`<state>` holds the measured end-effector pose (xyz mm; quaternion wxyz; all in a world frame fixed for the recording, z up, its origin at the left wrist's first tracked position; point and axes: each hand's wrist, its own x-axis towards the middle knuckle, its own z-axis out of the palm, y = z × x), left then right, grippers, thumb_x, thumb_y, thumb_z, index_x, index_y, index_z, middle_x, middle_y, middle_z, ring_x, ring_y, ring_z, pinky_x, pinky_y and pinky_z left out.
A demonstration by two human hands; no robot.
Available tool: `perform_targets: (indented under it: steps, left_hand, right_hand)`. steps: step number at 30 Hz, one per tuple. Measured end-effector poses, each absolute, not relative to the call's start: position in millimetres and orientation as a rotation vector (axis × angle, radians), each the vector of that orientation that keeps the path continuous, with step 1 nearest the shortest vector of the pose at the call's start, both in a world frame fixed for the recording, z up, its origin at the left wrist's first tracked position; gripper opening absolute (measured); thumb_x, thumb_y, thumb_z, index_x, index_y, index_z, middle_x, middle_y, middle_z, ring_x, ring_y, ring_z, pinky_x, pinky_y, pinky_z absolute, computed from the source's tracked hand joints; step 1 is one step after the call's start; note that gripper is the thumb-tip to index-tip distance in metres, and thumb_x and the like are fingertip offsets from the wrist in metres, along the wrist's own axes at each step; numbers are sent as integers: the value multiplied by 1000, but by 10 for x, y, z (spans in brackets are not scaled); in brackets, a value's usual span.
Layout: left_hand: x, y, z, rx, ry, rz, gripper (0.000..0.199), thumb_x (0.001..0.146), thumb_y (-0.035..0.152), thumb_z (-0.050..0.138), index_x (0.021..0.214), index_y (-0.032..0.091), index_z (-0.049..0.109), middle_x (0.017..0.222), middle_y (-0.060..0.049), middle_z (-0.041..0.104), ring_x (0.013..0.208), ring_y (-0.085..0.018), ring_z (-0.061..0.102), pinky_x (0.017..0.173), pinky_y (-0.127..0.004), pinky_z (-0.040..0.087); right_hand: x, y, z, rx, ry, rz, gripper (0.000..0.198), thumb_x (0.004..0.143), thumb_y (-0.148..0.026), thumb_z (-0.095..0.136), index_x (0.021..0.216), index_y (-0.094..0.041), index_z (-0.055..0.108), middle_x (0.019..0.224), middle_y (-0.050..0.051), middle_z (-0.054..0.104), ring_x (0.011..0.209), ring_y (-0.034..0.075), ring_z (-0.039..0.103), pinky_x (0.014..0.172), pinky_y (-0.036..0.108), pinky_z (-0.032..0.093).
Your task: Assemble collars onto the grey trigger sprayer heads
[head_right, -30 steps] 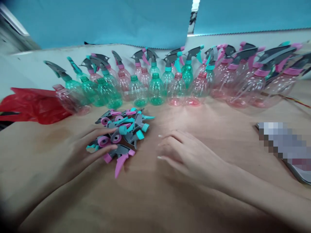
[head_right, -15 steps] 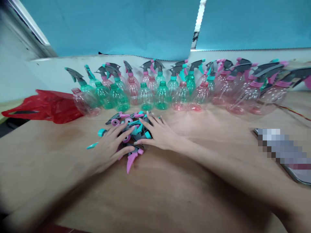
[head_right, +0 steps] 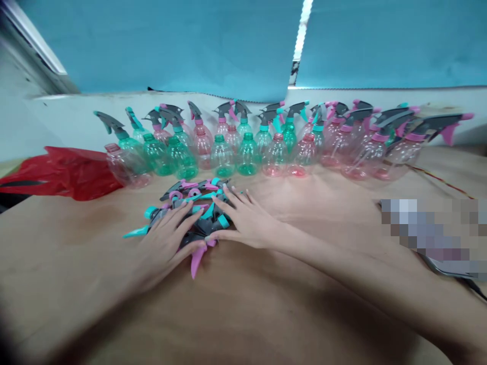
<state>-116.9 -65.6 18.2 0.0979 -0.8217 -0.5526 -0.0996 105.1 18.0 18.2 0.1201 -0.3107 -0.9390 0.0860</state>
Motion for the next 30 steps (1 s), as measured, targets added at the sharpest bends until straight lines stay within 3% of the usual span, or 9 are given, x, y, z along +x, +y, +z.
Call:
perform_targets:
  steps: [7,14,21,25,30]
  left_hand:
    - [-829,-554,183,-2584,-1481,-196,65,93,61,36,142,19,44,154,-20,28,141,-39,28,107,-61,32]
    - [-634,-296,137,-2599,-1517,-167,64,93,58,40,147,25,33,155,-15,28,143,-38,22,106,-58,36]
    - [-623,-396,199,-2660,-1531,-154,69,94,61,32,148,18,31,154,-15,31,143,-34,26,110,-58,29]
    - [-650,-352,216,-2673,-1599,-184,70,94,62,32,147,16,33,153,-17,32,143,-33,26,112,-57,26]
    - [-593,-313,350,-2802,-1704,-325,57,95,57,37,139,21,42,151,-13,35,140,-30,32,111,-52,31]
  right_hand:
    - [1801,-183,253,-1054,-2703,202,90,83,-74,40,151,-17,23,157,18,13,144,35,11,113,60,17]
    - [2304,-530,194,-1114,-2733,158,81,85,-66,46,145,-13,36,152,21,30,142,36,21,110,63,22]
    - [2186,-447,163,-1012,-2744,259,84,85,-69,43,144,-10,38,152,22,32,142,34,23,113,59,20]
    - [1995,-233,163,-953,-2699,340,89,83,-72,43,145,-8,36,151,22,33,141,34,25,113,55,24]
    - [1712,144,201,-903,-2648,392,85,84,-71,42,149,-18,27,153,17,33,141,31,28,112,53,29]
